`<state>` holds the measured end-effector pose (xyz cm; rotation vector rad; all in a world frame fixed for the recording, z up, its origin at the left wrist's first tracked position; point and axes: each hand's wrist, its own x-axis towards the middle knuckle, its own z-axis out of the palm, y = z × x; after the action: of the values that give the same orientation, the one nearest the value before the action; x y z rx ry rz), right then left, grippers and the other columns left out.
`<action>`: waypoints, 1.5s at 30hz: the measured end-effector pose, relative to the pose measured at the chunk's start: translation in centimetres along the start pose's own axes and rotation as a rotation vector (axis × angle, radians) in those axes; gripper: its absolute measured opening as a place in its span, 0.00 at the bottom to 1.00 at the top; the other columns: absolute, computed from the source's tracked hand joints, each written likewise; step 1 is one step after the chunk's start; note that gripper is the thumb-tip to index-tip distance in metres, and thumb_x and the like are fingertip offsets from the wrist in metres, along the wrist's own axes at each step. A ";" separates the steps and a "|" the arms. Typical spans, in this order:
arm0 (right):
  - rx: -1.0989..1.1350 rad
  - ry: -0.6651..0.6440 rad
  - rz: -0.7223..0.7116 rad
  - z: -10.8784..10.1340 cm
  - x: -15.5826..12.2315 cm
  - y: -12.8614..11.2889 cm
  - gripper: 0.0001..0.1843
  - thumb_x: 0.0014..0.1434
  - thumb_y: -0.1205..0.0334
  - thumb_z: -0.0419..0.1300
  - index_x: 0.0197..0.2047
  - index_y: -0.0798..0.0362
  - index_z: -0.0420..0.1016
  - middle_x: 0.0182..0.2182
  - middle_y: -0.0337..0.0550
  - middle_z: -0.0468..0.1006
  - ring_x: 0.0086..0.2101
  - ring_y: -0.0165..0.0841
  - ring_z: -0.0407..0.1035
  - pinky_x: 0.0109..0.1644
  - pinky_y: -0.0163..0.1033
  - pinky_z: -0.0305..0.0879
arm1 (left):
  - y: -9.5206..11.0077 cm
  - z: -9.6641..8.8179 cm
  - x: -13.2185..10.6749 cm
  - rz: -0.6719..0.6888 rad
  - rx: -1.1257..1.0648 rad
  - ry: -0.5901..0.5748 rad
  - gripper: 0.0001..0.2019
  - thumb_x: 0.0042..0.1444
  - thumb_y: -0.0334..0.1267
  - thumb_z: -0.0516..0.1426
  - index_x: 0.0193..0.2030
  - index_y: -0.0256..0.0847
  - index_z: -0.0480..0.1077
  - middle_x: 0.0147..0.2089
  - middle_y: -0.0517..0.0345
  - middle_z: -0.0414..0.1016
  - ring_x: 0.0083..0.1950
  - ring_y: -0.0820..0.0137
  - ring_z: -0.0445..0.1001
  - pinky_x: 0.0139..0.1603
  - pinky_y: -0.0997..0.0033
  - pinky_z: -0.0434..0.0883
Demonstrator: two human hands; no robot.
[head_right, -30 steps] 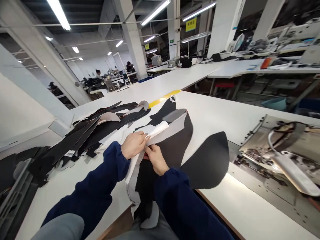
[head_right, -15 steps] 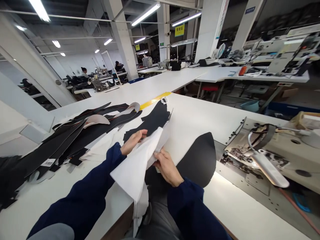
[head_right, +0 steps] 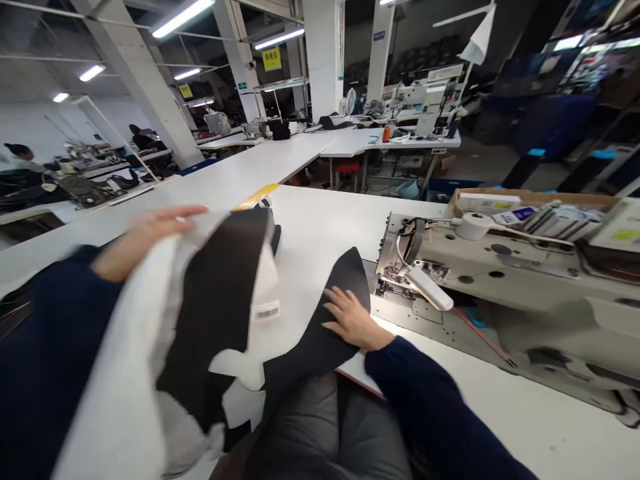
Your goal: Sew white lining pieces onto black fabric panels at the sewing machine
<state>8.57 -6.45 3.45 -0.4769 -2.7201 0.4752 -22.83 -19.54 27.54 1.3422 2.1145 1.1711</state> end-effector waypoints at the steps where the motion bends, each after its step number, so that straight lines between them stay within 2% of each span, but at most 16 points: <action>1: -0.133 -0.015 0.047 0.7 -1.6 1.9 0.24 0.63 0.51 0.50 0.56 0.58 0.65 0.61 0.60 0.56 0.61 0.51 0.46 0.61 0.62 0.45 | 1.5 -1.7 -0.1 0.055 0.096 0.092 0.28 0.45 0.49 0.55 0.52 0.36 0.70 0.40 0.62 0.74 0.38 0.73 0.69 0.36 0.79 0.66; 3: -0.321 0.020 0.141 2.7 -3.7 3.3 0.26 0.63 0.54 0.51 0.59 0.62 0.61 0.61 0.64 0.55 0.61 0.52 0.45 0.60 0.60 0.49 | 4.1 -3.5 0.1 0.156 0.341 0.159 0.27 0.55 0.48 0.41 0.53 0.35 0.69 0.47 0.69 0.70 0.49 0.73 0.66 0.51 0.71 0.61; 4: -0.386 0.063 0.196 4.0 -4.1 2.7 0.28 0.62 0.54 0.52 0.59 0.66 0.61 0.60 0.68 0.55 0.61 0.54 0.46 0.60 0.60 0.50 | 5.0 -3.1 0.4 0.215 0.434 0.136 0.30 0.57 0.45 0.34 0.53 0.34 0.68 0.50 0.71 0.67 0.53 0.73 0.63 0.55 0.64 0.57; 6: -0.457 0.115 0.286 6.4 -3.9 -0.5 0.36 0.58 0.49 0.57 0.58 0.73 0.61 0.59 0.75 0.54 0.60 0.60 0.45 0.59 0.62 0.50 | 5.3 0.1 1.7 0.308 0.470 -0.018 0.31 0.58 0.43 0.31 0.53 0.30 0.67 0.51 0.69 0.67 0.56 0.71 0.62 0.57 0.59 0.53; 8: -0.448 0.126 0.337 8.3 -3.1 -4.7 0.44 0.52 0.41 0.60 0.58 0.72 0.61 0.58 0.77 0.54 0.59 0.66 0.45 0.56 0.67 0.50 | 3.4 6.3 2.8 0.357 0.287 -0.194 0.25 0.58 0.44 0.43 0.51 0.29 0.69 0.50 0.61 0.71 0.53 0.69 0.67 0.58 0.64 0.58; 10: -0.417 0.124 0.379 9.4 -2.7 -8.2 0.48 0.47 0.39 0.63 0.59 0.68 0.61 0.60 0.75 0.53 0.58 0.70 0.44 0.54 0.70 0.50 | -0.1 14.2 3.1 0.337 0.123 -0.368 0.21 0.58 0.41 0.47 0.51 0.30 0.70 0.48 0.54 0.74 0.50 0.66 0.70 0.56 0.66 0.63; 13: -0.433 0.073 0.348 10.0 -3.4 -10.2 0.41 0.45 0.49 0.67 0.58 0.63 0.64 0.60 0.69 0.55 0.58 0.70 0.43 0.56 0.71 0.47 | -6.3 25.1 1.7 0.391 0.094 -0.474 0.19 0.60 0.38 0.46 0.54 0.35 0.68 0.48 0.50 0.74 0.50 0.64 0.71 0.54 0.67 0.65; 15: -0.485 0.034 0.284 9.9 -4.4 -9.9 0.35 0.46 0.59 0.66 0.57 0.61 0.65 0.59 0.66 0.57 0.59 0.68 0.43 0.58 0.68 0.45 | -9.3 29.7 0.3 0.420 0.223 -0.475 0.20 0.61 0.38 0.45 0.57 0.38 0.66 0.47 0.48 0.73 0.48 0.63 0.72 0.53 0.65 0.66; 16: -0.504 0.021 0.256 9.8 -4.8 -9.5 0.33 0.47 0.63 0.65 0.57 0.61 0.65 0.59 0.66 0.58 0.59 0.67 0.43 0.59 0.67 0.45 | -10.2 31.0 -0.1 0.433 0.272 -0.477 0.20 0.62 0.39 0.45 0.58 0.39 0.65 0.47 0.48 0.73 0.46 0.63 0.72 0.51 0.64 0.67; 18: -0.501 0.026 0.213 9.5 -5.2 -8.8 0.30 0.50 0.64 0.62 0.57 0.62 0.65 0.58 0.65 0.60 0.59 0.65 0.45 0.60 0.66 0.45 | -10.6 31.7 -0.4 0.450 0.262 -0.491 0.20 0.62 0.41 0.45 0.58 0.40 0.65 0.48 0.48 0.72 0.45 0.64 0.72 0.50 0.65 0.67; 24: -0.422 0.118 0.157 9.3 -5.2 -7.7 0.21 0.57 0.61 0.56 0.54 0.58 0.68 0.52 0.59 0.67 0.57 0.62 0.50 0.57 0.68 0.50 | -7.3 29.3 1.4 0.414 -0.204 -0.479 0.22 0.64 0.45 0.42 0.58 0.37 0.65 0.51 0.53 0.72 0.50 0.67 0.70 0.52 0.71 0.65; 28: -0.381 0.140 0.142 8.9 -5.6 -7.1 0.14 0.58 0.66 0.54 0.46 0.56 0.73 0.45 0.55 0.71 0.53 0.53 0.59 0.58 0.63 0.53 | -8.5 31.5 0.3 0.482 0.129 -0.577 0.19 0.64 0.42 0.43 0.54 0.40 0.68 0.46 0.52 0.73 0.44 0.65 0.72 0.48 0.68 0.66; 32: -0.329 0.164 0.087 8.4 -5.9 -6.5 0.11 0.58 0.70 0.53 0.41 0.55 0.75 0.40 0.50 0.72 0.48 0.46 0.62 0.58 0.57 0.54 | -9.8 33.2 -0.3 0.494 0.463 -0.642 0.19 0.63 0.42 0.44 0.58 0.47 0.63 0.44 0.53 0.72 0.41 0.63 0.71 0.44 0.67 0.63; 39: -0.196 0.113 0.019 8.9 -6.5 -6.3 0.11 0.58 0.69 0.53 0.38 0.50 0.76 0.37 0.45 0.74 0.47 0.44 0.62 0.59 0.62 0.50 | -8.2 34.3 2.5 0.483 0.521 -0.556 0.16 0.62 0.39 0.44 0.48 0.46 0.71 0.38 0.53 0.73 0.40 0.66 0.71 0.42 0.70 0.63; 42: -0.132 0.122 -0.026 8.1 -6.4 -5.4 0.13 0.59 0.69 0.50 0.41 0.50 0.74 0.39 0.44 0.74 0.47 0.41 0.63 0.59 0.58 0.52 | -8.9 34.7 2.1 0.475 0.493 -0.491 0.17 0.61 0.42 0.46 0.52 0.46 0.70 0.40 0.53 0.72 0.43 0.66 0.71 0.44 0.70 0.65; 45: -0.111 0.239 0.051 6.8 -5.6 -4.4 0.14 0.60 0.67 0.49 0.44 0.52 0.73 0.45 0.49 0.73 0.51 0.42 0.61 0.59 0.58 0.54 | -9.4 34.1 1.3 0.459 0.483 -0.527 0.23 0.56 0.47 0.52 0.56 0.42 0.67 0.41 0.51 0.72 0.43 0.63 0.71 0.46 0.67 0.66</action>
<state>9.78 -14.26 -2.43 -0.5935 -2.5174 0.2625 -5.55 -5.08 0.19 2.1510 1.7952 0.3509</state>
